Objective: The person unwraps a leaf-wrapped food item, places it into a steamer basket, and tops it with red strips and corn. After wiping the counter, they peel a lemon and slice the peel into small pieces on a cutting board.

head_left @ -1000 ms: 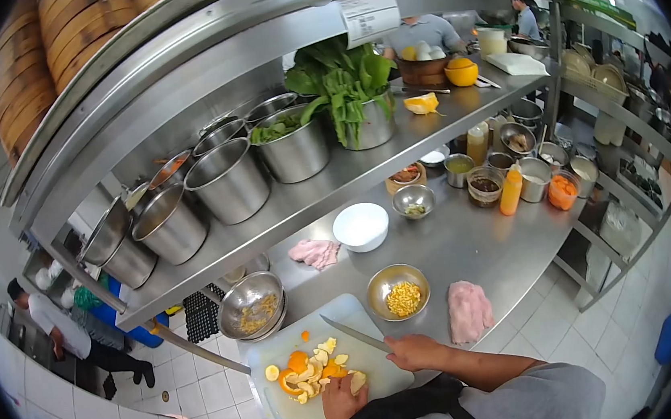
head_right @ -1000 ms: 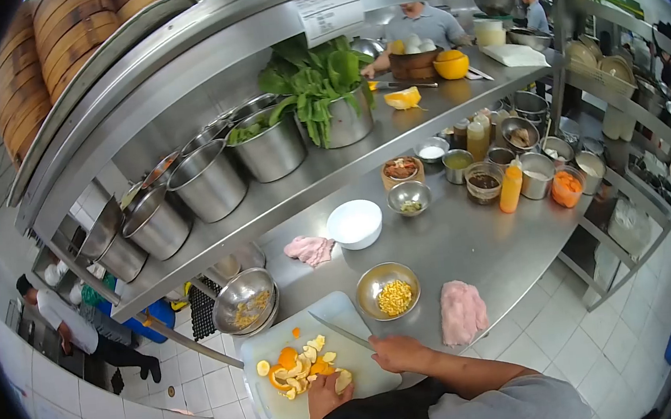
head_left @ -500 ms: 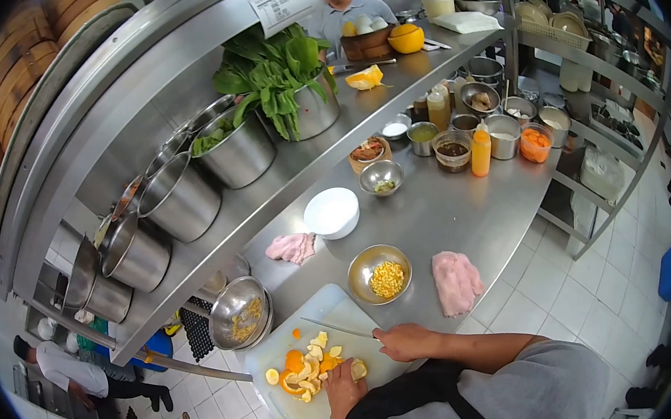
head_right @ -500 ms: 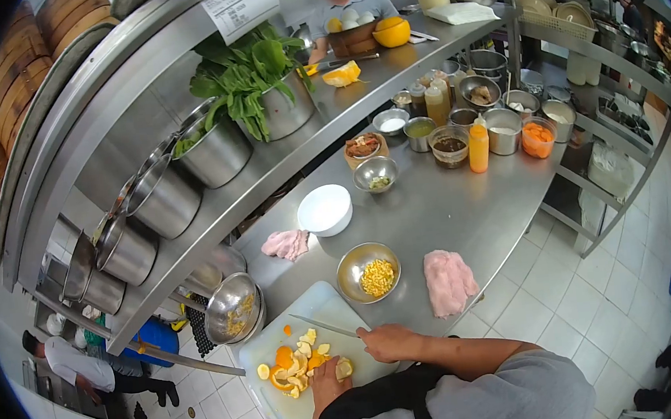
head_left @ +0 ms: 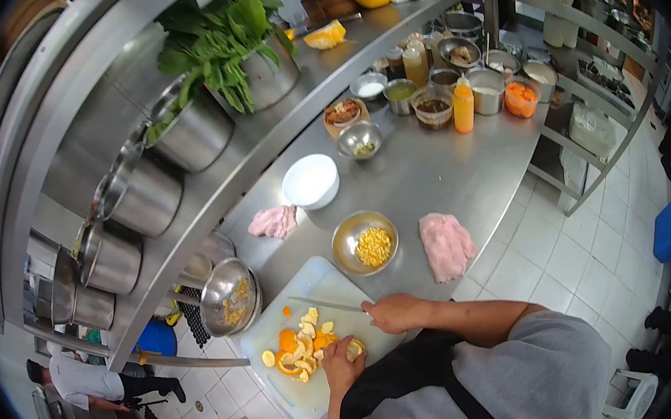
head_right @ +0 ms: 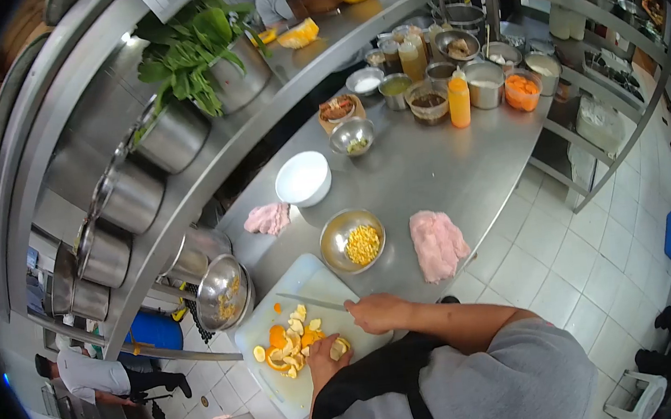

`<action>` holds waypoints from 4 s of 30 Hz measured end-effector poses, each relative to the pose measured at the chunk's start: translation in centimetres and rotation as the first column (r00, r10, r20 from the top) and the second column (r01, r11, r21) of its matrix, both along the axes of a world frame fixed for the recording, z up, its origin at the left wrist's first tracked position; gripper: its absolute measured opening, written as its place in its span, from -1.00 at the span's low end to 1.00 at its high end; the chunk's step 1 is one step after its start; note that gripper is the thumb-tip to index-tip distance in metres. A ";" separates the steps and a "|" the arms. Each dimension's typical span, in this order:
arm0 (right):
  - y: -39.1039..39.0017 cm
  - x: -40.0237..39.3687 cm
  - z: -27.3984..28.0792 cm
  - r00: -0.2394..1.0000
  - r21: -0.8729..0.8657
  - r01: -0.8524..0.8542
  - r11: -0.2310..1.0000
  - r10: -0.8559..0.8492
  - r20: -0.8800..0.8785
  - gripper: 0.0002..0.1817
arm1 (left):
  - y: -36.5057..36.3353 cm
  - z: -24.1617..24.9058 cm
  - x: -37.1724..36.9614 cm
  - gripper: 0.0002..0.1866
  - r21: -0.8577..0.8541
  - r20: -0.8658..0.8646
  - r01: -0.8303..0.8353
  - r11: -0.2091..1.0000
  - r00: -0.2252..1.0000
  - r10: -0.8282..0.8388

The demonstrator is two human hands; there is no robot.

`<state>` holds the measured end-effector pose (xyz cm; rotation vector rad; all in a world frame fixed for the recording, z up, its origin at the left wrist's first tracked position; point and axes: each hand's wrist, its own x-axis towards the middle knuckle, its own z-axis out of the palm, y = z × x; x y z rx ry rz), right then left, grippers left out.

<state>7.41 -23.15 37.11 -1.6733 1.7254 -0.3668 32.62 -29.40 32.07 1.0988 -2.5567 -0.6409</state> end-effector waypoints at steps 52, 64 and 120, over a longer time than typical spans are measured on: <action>-0.5 0.0 0.6 0.993 -0.028 0.117 0.993 -0.116 0.015 -0.58 | 1.9 0.7 -0.2 -0.48 0.021 -0.145 -0.170 0.985 0.974 0.172; -0.3 -0.6 0.1 0.989 0.002 0.128 0.992 -0.128 0.077 -0.53 | 1.7 1.2 0.0 -0.53 -0.049 -0.074 -0.211 0.976 0.975 0.207; -0.2 -0.7 0.9 0.984 0.032 0.173 0.984 -0.175 0.043 -0.47 | 1.2 0.7 -2.0 -0.83 -0.045 -0.267 -0.212 0.976 0.944 0.192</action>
